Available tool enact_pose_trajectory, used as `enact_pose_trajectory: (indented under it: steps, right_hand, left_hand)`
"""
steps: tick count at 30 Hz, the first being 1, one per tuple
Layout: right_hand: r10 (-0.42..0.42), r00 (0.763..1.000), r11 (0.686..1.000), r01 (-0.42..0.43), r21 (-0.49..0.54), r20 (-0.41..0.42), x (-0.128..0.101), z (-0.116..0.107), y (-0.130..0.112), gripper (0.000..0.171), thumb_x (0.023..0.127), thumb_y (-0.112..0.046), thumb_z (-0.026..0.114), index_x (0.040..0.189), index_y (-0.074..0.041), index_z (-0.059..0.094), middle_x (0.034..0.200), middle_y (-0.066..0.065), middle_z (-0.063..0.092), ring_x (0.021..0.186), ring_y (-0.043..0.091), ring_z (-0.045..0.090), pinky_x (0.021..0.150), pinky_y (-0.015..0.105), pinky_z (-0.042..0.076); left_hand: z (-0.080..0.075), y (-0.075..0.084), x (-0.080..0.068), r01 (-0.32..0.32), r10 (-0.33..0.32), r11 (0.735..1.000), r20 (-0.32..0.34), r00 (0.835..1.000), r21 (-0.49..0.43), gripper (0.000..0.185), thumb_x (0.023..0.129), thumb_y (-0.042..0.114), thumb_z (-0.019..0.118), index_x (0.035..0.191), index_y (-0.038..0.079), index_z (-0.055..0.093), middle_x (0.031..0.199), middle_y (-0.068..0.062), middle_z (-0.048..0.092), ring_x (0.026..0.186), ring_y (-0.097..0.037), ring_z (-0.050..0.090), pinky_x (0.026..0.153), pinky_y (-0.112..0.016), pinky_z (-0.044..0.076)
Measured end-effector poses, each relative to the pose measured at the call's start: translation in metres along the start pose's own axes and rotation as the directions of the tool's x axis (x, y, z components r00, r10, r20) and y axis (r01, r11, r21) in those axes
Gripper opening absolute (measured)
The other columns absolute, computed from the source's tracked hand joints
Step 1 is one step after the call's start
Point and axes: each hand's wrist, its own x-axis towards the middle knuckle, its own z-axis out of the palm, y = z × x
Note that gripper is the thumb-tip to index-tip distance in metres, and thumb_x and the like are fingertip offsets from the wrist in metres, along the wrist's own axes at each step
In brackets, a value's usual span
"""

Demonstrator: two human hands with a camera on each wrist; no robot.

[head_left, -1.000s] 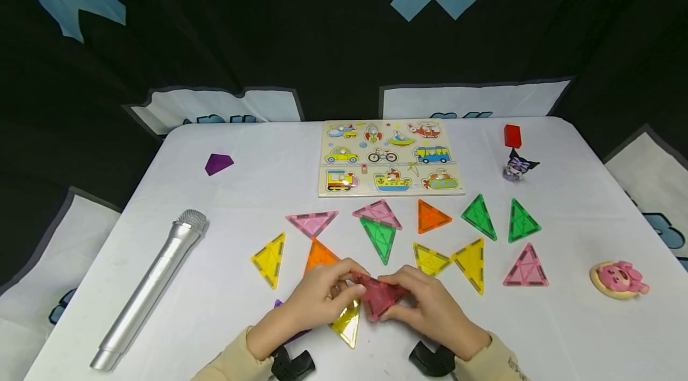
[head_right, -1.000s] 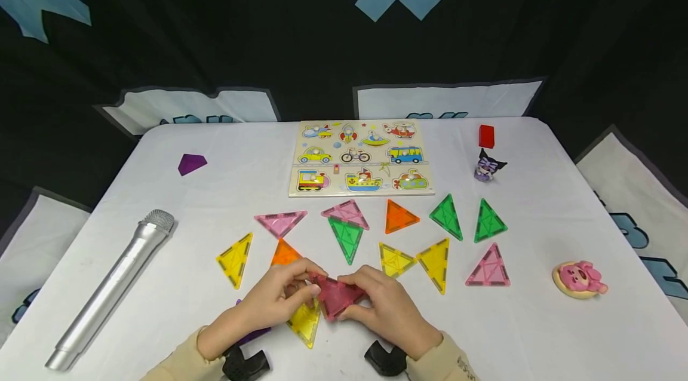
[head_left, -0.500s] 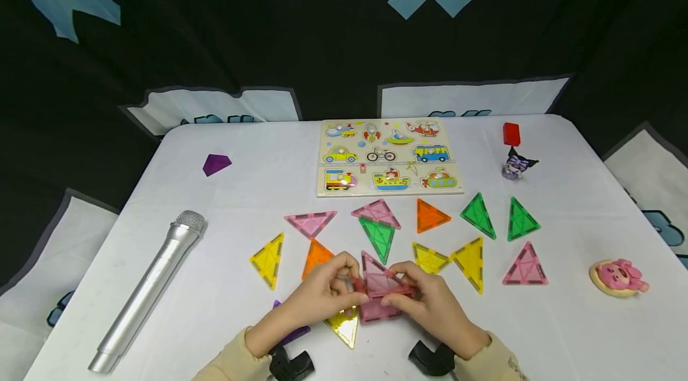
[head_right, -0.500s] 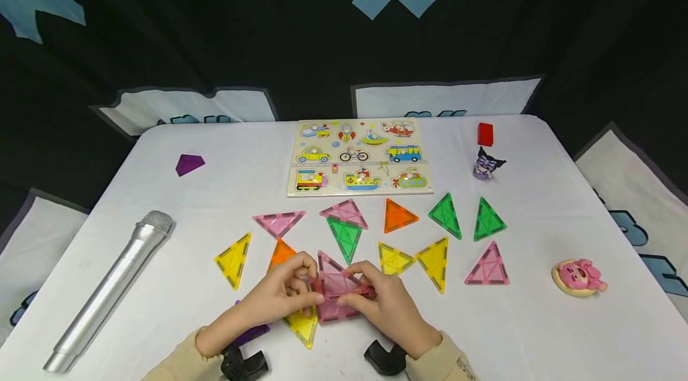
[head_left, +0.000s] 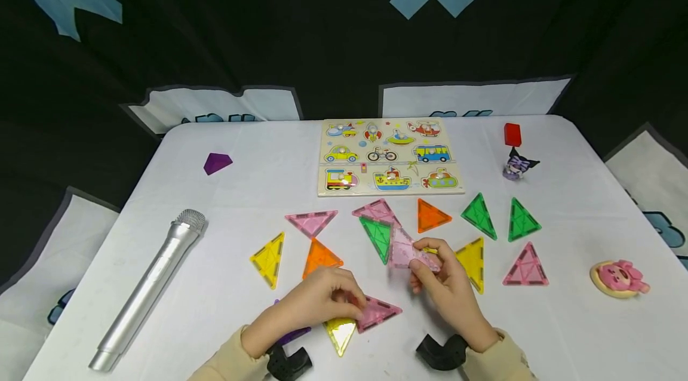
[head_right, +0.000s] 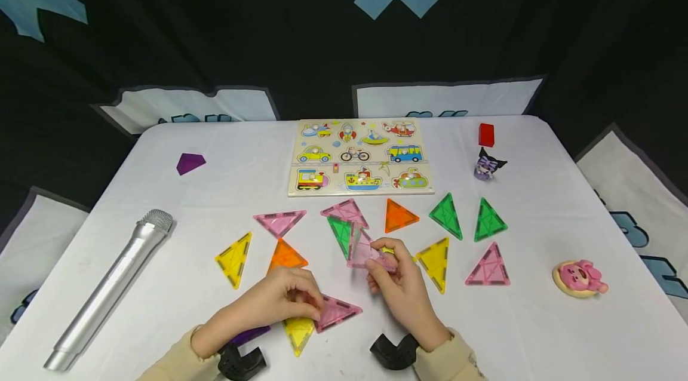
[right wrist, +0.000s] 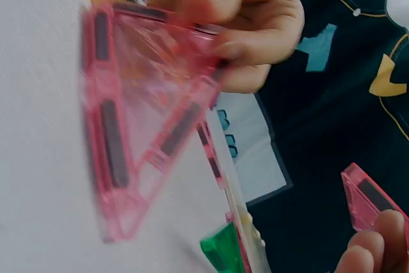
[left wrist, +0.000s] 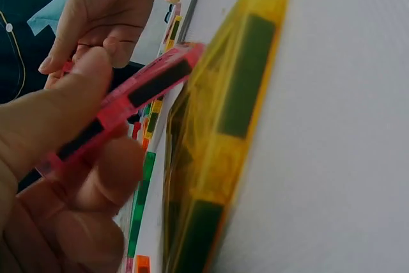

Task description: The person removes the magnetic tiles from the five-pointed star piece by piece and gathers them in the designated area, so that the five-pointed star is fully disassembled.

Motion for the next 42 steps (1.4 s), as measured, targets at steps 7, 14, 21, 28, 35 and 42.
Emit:
enact_pose_trajectory:
  steps: [7, 14, 21, 28, 35, 42]
  right_hand:
    - [-0.067, 0.998, 0.997, 0.067, 0.039, 0.011, 0.005, -0.016, -0.007, 0.023, 0.090, 0.012, 0.043, 0.112, 0.008, 0.039, 0.068, 0.019, 0.052, 0.055, 0.020, 0.051, 0.049, 0.029, 0.048]
    - [0.073, 0.940, 0.997, -0.079, 0.005, 0.334, -0.009, -0.041, -0.010, 0.026, 0.093, 0.006, 0.042, 0.117, 0.001, 0.037, 0.065, 0.012, 0.049, 0.054, 0.021, 0.046, 0.047, 0.035, 0.040]
    - [0.282, 0.764, 0.959, -0.215, -0.184, 0.580, -0.025, -0.046, -0.001, 0.018, 0.093, -0.014, 0.051, 0.112, -0.012, 0.049, 0.063, -0.003, 0.040, 0.052, 0.005, 0.039, 0.047, 0.022, 0.036]
    - [0.310, 0.765, 0.920, -0.091, -0.382, 0.564, -0.026, -0.042, 0.000, 0.018, 0.088, -0.026, 0.060, 0.106, -0.024, 0.055, 0.059, -0.015, 0.037, 0.047, -0.004, 0.034, 0.045, 0.015, 0.033]
    - [0.330, 0.777, 0.900, -0.087, -0.426, 0.537, -0.026, -0.038, 0.001, 0.022, 0.085, -0.031, 0.063, 0.105, -0.027, 0.057, 0.056, -0.017, 0.038, 0.047, -0.004, 0.035, 0.047, 0.017, 0.035]
    - [0.351, 0.774, 0.895, -0.112, -0.431, 0.527, -0.026, -0.038, 0.001, 0.023, 0.083, -0.032, 0.065, 0.104, -0.027, 0.058, 0.055, -0.015, 0.037, 0.046, -0.003, 0.035, 0.047, 0.017, 0.036]
  left_hand:
    - [-0.007, -0.001, -0.002, 0.114, -0.109, 0.987, -0.052, 0.993, 0.110, 0.009, 0.077, 0.018, 0.072, 0.086, 0.015, 0.071, 0.074, 0.014, 0.055, 0.056, -0.001, 0.042, 0.050, -0.017, 0.038]
    - [-0.007, -0.004, 0.001, 0.116, -0.091, 0.976, -0.141, 0.986, 0.185, 0.013, 0.079, 0.012, 0.070, 0.092, 0.011, 0.069, 0.086, 0.006, 0.061, 0.056, -0.002, 0.042, 0.050, -0.019, 0.040]
    - [0.002, -0.001, 0.008, 0.036, -0.006, 0.960, -0.112, 0.994, 0.277, 0.019, 0.082, 0.009, 0.066, 0.101, 0.011, 0.065, 0.104, 0.005, 0.060, 0.083, -0.007, 0.053, 0.073, -0.022, 0.045]
    - [0.009, -0.003, 0.013, 0.042, -0.008, 0.939, -0.102, 0.995, 0.340, 0.020, 0.084, 0.018, 0.065, 0.104, 0.015, 0.064, 0.106, 0.007, 0.059, 0.084, -0.005, 0.053, 0.072, -0.023, 0.044]
    - [0.009, -0.008, 0.009, 0.009, 0.012, 0.935, -0.057, 0.998, 0.355, 0.020, 0.083, 0.027, 0.063, 0.102, 0.018, 0.063, 0.103, 0.009, 0.060, 0.087, -0.003, 0.054, 0.075, -0.022, 0.044]
    - [0.010, -0.007, 0.006, -0.003, 0.015, 0.982, -0.066, 0.998, 0.191, 0.019, 0.082, 0.016, 0.066, 0.100, 0.015, 0.062, 0.101, 0.008, 0.058, 0.076, -0.003, 0.051, 0.067, -0.020, 0.044]
